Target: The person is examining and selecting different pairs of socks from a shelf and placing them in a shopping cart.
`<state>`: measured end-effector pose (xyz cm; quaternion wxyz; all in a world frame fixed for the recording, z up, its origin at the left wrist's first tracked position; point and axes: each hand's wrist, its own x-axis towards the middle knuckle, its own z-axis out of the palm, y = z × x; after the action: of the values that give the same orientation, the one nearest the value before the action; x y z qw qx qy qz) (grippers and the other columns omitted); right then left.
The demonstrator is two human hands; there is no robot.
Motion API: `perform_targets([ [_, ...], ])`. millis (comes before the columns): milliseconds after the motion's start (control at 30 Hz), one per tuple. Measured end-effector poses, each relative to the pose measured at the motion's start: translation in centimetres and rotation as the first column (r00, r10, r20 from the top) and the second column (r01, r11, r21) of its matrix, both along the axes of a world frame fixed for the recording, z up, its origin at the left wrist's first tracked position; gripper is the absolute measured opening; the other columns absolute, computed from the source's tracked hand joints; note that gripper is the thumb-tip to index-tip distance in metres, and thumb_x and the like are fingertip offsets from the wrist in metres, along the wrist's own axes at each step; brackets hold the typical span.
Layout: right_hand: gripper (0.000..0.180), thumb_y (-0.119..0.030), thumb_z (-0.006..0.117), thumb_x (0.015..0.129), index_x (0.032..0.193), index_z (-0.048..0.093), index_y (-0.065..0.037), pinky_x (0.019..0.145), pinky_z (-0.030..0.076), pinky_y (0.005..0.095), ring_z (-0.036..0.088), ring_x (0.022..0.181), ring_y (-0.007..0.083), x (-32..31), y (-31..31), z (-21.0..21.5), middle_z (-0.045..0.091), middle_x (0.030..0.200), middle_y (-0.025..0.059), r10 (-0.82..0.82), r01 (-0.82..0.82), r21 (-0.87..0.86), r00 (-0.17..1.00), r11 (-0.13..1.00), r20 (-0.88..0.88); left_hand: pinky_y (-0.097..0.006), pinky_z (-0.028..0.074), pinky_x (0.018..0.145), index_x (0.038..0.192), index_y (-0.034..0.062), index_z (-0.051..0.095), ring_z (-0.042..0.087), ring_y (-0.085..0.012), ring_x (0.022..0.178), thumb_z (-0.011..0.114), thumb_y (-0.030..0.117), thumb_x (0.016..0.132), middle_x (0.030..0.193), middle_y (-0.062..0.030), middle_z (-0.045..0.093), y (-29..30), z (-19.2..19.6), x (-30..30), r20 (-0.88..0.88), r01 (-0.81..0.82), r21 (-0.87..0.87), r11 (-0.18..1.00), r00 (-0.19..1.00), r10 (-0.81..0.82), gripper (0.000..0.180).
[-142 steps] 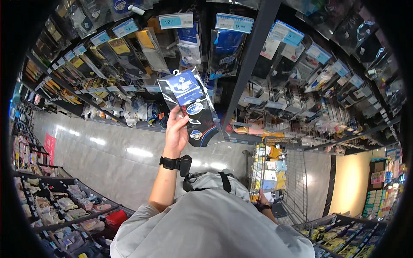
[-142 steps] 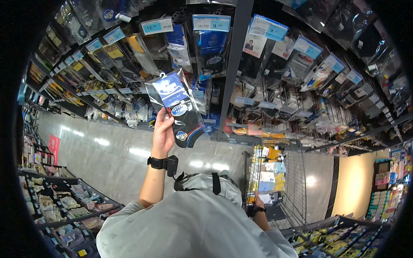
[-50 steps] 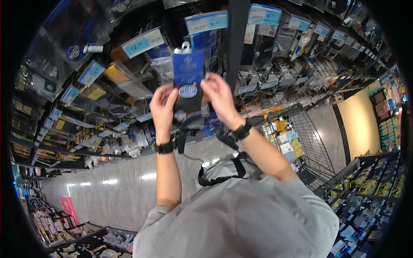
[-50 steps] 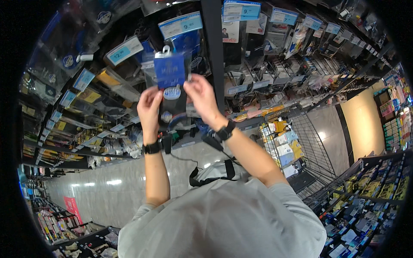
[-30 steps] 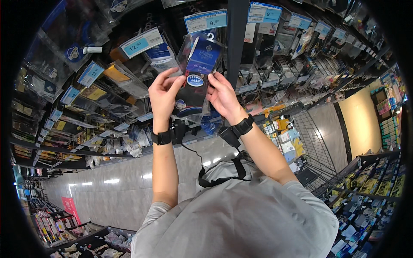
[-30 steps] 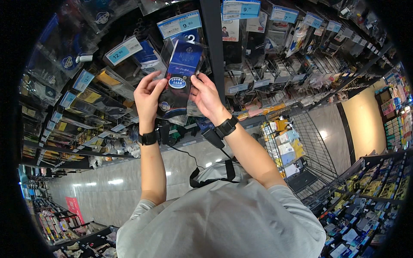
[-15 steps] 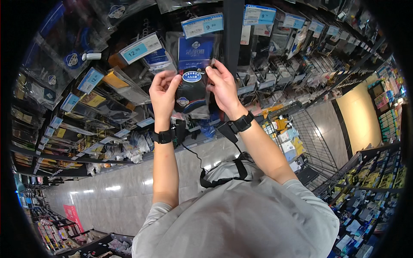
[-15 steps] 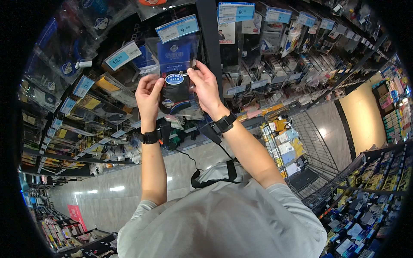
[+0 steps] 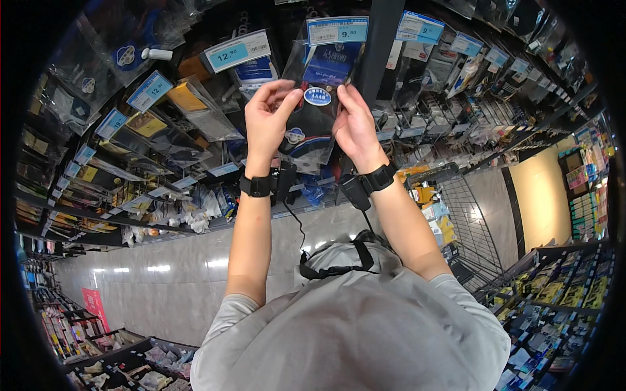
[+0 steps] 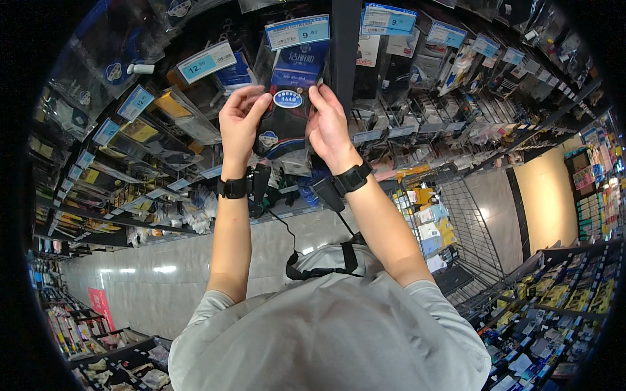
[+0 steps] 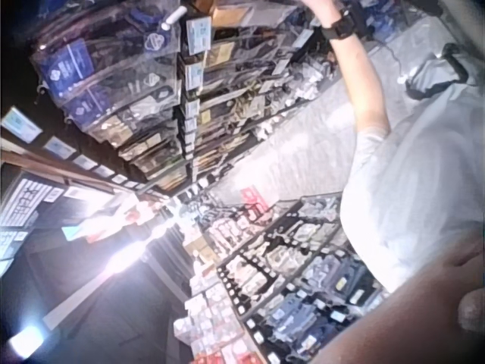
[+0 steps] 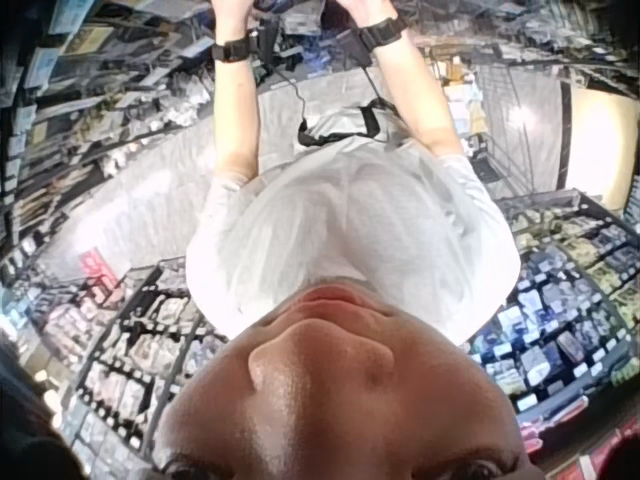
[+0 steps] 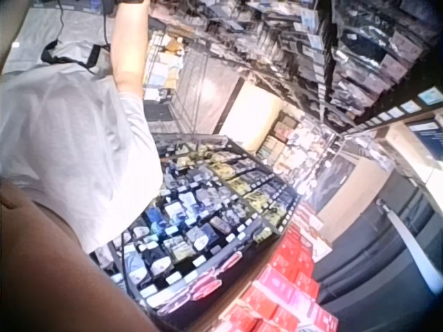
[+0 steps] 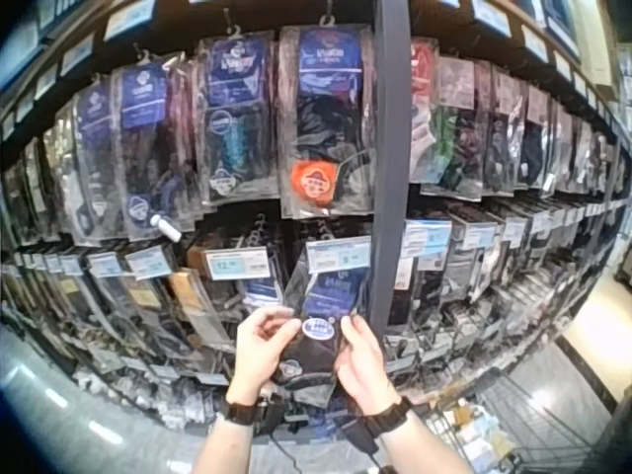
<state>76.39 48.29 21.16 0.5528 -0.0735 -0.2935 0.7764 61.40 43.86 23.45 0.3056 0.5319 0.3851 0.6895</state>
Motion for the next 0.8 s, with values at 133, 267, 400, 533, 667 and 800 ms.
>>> perform_targets([
  [133, 0.025, -0.017, 0.049, 0.097, 0.117, 0.049, -0.002, 0.085, 0.049, 0.0283, 0.060, 0.096, 0.0146, 0.1, -0.3, 0.4, 0.061, 0.108, 0.0062, -0.115, 0.108, 0.079, 0.989, 0.991, 0.097, -0.019, 0.047, 0.070, 0.104, -0.0038, 0.059, 0.061, -0.0074, 0.079, 0.068, 0.006, 0.084, 0.088, -0.0074, 0.067, 0.4, -0.6, -0.6, 0.043, -0.019, -0.049, 0.999, 0.999, 0.021, 0.024],
  [267, 0.032, -0.016, 0.052, 0.095, 0.122, 0.047, 0.000, 0.078, 0.050, 0.0258, 0.061, 0.091, 0.0124, -0.1, -0.1, -2.0, 0.061, 0.106, 0.0059, -0.166, 0.164, 0.026, 0.970, 0.986, 0.176, -0.018, 0.046, 0.069, 0.101, -0.0029, 0.059, 0.061, -0.0062, 0.077, 0.067, 0.006, 0.085, 0.085, -0.0052, 0.066, 0.0, -3.2, -0.7, 0.078, -0.005, -0.177, 0.984, 0.997, 0.019, 0.020],
  [400, 0.038, -0.017, 0.052, 0.096, 0.126, 0.044, 0.003, 0.085, 0.048, 0.0256, 0.059, 0.097, 0.0133, 0.6, -0.2, -2.0, 0.060, 0.111, 0.0088, -0.175, 0.171, 0.036, 0.961, 0.985, 0.212, -0.018, 0.046, 0.071, 0.100, -0.0026, 0.059, 0.060, -0.0063, 0.079, 0.066, 0.007, 0.086, 0.088, -0.0060, 0.066, 0.0, -4.1, 0.0, 0.097, 0.004, -0.177, 0.984, 0.995, 0.013, 0.019],
  [533, 0.051, -0.014, 0.053, 0.095, 0.137, 0.033, 0.007, 0.100, 0.036, 0.0262, 0.049, 0.116, 0.0156, 0.8, -1.4, -3.2, 0.053, 0.127, 0.0140, -0.323, 0.278, 0.169, 0.864, 0.946, 0.386, -0.019, 0.046, 0.074, 0.102, -0.0020, 0.059, 0.060, -0.0079, 0.083, 0.066, 0.007, 0.086, 0.091, -0.0055, 0.066, 0.6, -4.9, 0.5, 0.009, -0.079, -0.109, 0.991, 0.997, 0.080, 0.020],
  [667, 0.073, -0.017, 0.063, 0.087, 0.141, 0.022, 0.010, 0.111, 0.021, 0.0320, 0.025, 0.138, 0.0250, 2.0, -2.8, -6.9, 0.025, 0.148, 0.0228, -0.479, 0.285, 0.394, 0.640, 0.874, 0.601, -0.021, 0.046, 0.079, 0.106, -0.0023, 0.057, 0.060, -0.0107, 0.087, 0.066, 0.007, 0.086, 0.097, -0.0076, 0.065, 1.0, -6.5, 1.3, 0.009, -0.126, -0.115, 0.985, 0.992, 0.128, 0.024],
  [800, 0.067, -0.018, 0.065, 0.086, 0.139, 0.031, 0.007, 0.109, 0.026, 0.0330, 0.032, 0.135, 0.0244, 4.5, -5.3, -9.8, 0.033, 0.145, 0.0203, -0.367, 0.207, 0.306, 0.611, 0.929, 0.701, -0.025, 0.047, 0.082, 0.116, -0.0001, 0.051, 0.057, -0.0134, 0.097, 0.063, 0.005, 0.087, 0.111, -0.0085, 0.058, -0.1, -8.0, 2.3, -0.136, -0.238, -0.115, 0.964, 0.966, 0.222, 0.032],
])
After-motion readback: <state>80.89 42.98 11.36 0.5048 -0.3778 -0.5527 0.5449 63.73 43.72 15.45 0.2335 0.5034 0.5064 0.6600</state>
